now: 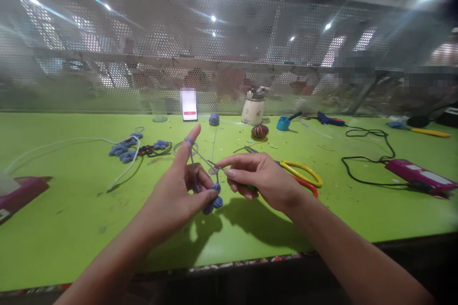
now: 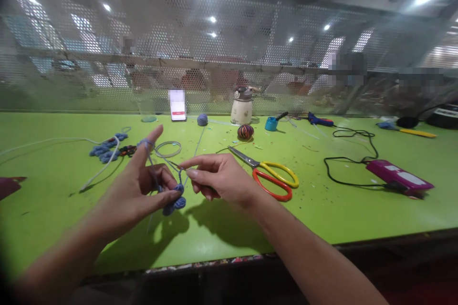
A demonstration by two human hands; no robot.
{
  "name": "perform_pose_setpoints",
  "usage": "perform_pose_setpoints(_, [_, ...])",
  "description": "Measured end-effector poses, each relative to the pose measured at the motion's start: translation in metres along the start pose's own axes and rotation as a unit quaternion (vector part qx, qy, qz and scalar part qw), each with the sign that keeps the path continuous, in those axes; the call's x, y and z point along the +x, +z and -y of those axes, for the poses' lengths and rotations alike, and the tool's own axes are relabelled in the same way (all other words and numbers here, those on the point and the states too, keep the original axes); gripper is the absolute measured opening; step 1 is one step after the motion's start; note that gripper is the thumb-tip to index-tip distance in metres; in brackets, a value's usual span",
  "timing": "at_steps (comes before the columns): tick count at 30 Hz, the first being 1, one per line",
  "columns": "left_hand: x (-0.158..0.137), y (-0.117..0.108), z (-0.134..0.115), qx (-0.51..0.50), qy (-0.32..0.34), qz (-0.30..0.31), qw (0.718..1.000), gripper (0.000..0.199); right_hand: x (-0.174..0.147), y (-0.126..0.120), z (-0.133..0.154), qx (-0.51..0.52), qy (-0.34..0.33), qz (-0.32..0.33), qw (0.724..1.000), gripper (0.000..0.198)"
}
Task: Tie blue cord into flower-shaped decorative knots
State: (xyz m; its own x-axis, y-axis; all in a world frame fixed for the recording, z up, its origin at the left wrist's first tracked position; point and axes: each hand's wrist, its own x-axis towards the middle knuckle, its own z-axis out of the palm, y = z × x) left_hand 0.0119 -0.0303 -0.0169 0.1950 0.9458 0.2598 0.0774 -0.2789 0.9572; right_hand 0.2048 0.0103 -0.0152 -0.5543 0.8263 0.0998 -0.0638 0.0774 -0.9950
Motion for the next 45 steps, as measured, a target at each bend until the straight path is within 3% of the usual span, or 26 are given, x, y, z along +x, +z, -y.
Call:
perform_pose_setpoints(3, [0.001, 0.001, 0.003, 0.051, 0.011, 0.008, 0.999, 0.105, 0.001, 0.0, 0.002, -0.081, -0.012, -0.001, 0.997, 0.026])
perform_pose_setpoints(6, [0.001, 0.004, 0.006, 0.123, 0.033, -0.024, 0.992, 0.094, 0.004, 0.001, -0.001, -0.19, -0.06, -0.06, 0.978, 0.022])
perform_pose_setpoints(8, [0.002, 0.007, 0.007, 0.133, 0.068, -0.051, 0.987, 0.087, 0.007, 0.002, -0.005, -0.202, -0.07, -0.093, 0.972, 0.021])
perform_pose_setpoints(12, [0.002, 0.011, 0.01, 0.151, 0.125, -0.076, 0.978, 0.073, 0.013, 0.004, -0.012, -0.038, -0.012, -0.099, 0.994, 0.026])
perform_pose_setpoints(16, [0.004, 0.014, 0.013, 0.146, 0.148, -0.099, 0.973, 0.07, 0.013, 0.009, -0.014, 0.119, 0.003, -0.117, 0.986, 0.033])
perform_pose_setpoints(19, [0.009, 0.011, 0.016, 0.06, 0.133, -0.104, 0.984, 0.088, 0.011, 0.012, -0.011, 0.149, -0.02, -0.139, 0.979, 0.032])
perform_pose_setpoints(24, [0.017, -0.001, 0.019, -0.059, 0.072, -0.048, 0.995, 0.102, 0.011, 0.01, -0.01, 0.137, -0.043, -0.139, 0.98, 0.034])
perform_pose_setpoints(35, [0.012, -0.009, 0.004, -0.163, -0.003, -0.027, 0.986, 0.086, 0.014, 0.001, -0.012, 0.04, -0.045, -0.109, 0.992, 0.03])
perform_pose_setpoints(40, [0.011, -0.012, 0.002, -0.161, -0.006, -0.035, 0.986, 0.087, 0.012, 0.002, -0.011, -0.022, -0.08, -0.105, 0.991, 0.028])
perform_pose_setpoints(45, [0.009, -0.014, -0.003, -0.186, -0.013, -0.03, 0.982, 0.074, 0.008, 0.004, -0.007, -0.031, -0.115, -0.076, 0.99, 0.025])
